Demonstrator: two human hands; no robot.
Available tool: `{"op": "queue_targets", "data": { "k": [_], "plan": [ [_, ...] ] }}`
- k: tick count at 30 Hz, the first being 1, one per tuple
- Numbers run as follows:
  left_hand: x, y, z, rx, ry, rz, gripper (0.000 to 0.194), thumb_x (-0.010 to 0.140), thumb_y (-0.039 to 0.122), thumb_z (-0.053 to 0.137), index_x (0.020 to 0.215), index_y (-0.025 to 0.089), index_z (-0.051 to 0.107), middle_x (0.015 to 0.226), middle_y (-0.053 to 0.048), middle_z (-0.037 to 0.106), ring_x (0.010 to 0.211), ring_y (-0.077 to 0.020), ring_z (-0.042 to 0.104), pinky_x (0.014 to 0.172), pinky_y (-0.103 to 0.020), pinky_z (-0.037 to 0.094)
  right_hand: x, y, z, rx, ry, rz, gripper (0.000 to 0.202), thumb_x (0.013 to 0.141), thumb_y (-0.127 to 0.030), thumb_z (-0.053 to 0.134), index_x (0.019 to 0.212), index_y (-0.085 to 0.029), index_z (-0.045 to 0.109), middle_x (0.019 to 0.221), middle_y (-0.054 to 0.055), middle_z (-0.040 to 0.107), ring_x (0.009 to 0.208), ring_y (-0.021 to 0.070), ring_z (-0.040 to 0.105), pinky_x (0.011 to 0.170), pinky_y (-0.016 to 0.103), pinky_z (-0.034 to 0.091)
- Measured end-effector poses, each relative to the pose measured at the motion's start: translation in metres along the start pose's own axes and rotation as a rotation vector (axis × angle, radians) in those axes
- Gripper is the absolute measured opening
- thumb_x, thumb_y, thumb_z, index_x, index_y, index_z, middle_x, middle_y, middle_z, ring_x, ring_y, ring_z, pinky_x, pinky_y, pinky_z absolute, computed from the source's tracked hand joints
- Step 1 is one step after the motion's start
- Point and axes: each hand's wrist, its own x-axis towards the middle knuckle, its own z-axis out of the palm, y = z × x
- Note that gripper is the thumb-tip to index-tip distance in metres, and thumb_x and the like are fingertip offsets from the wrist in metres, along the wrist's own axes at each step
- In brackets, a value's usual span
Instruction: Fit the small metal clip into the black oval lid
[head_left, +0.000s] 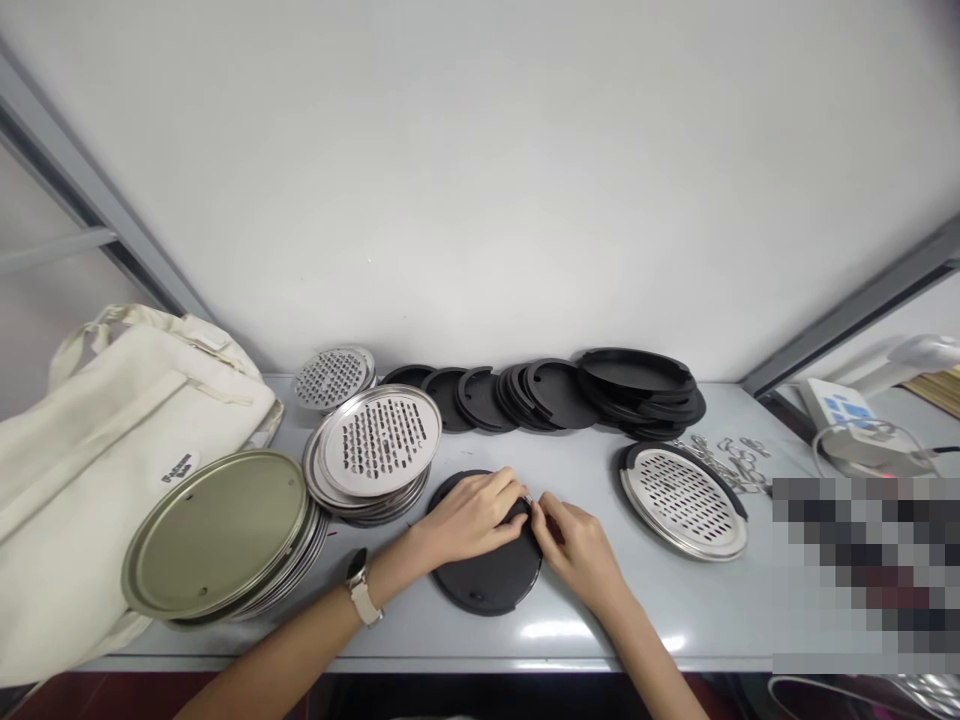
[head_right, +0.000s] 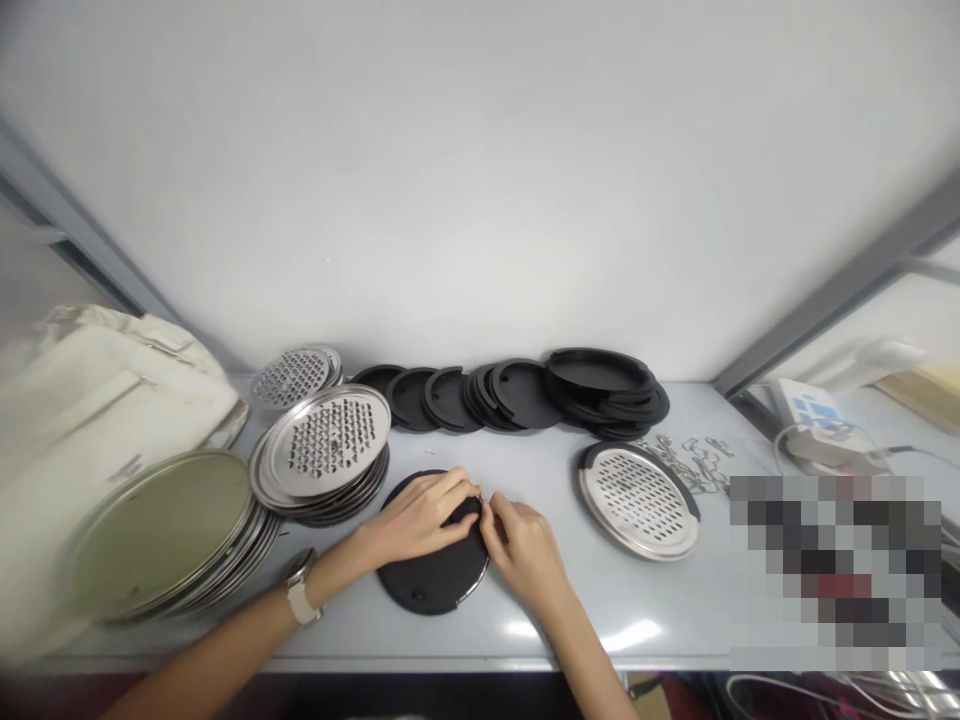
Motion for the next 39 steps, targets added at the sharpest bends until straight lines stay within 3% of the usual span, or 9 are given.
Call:
{"op": "queue_targets", "data": {
  "k": [29, 39],
  "plan": [
    [-0.0004, -0.0007, 0.0007, -0.004, 0.015, 0.002, 0.022, 0.09, 0.024, 0.047, 0.111, 0.018, 0.051, 0.1, -0.005, 0.052, 0.085, -0.0181, 0.059, 0.078, -0.031, 0.05, 0.0002, -0.0024, -0.0015, 0.038, -0.057, 0.002, 0.022, 0.094, -0.026, 0.035, 0.073, -0.021, 0.039, 0.058, -0.003, 0.049, 0.052, 0.0132, 0.047, 0.054, 0.024, 0.032],
    [-0.0002, -0.0006, 0.0002, 0.003, 0.022, 0.004, 0.022, 0.091, 0.025, 0.046, 0.111, 0.018, 0.05, 0.098, -0.005, 0.052, 0.085, -0.0181, 0.059, 0.077, -0.031, 0.05, -0.0006, -0.0023, -0.0001, 0.006, -0.01, -0.021, 0.024, 0.095, -0.027, 0.035, 0.073, -0.021, 0.043, 0.058, -0.002, 0.051, 0.051, 0.0132, 0.049, 0.053, 0.024, 0.033]
  ]
}}
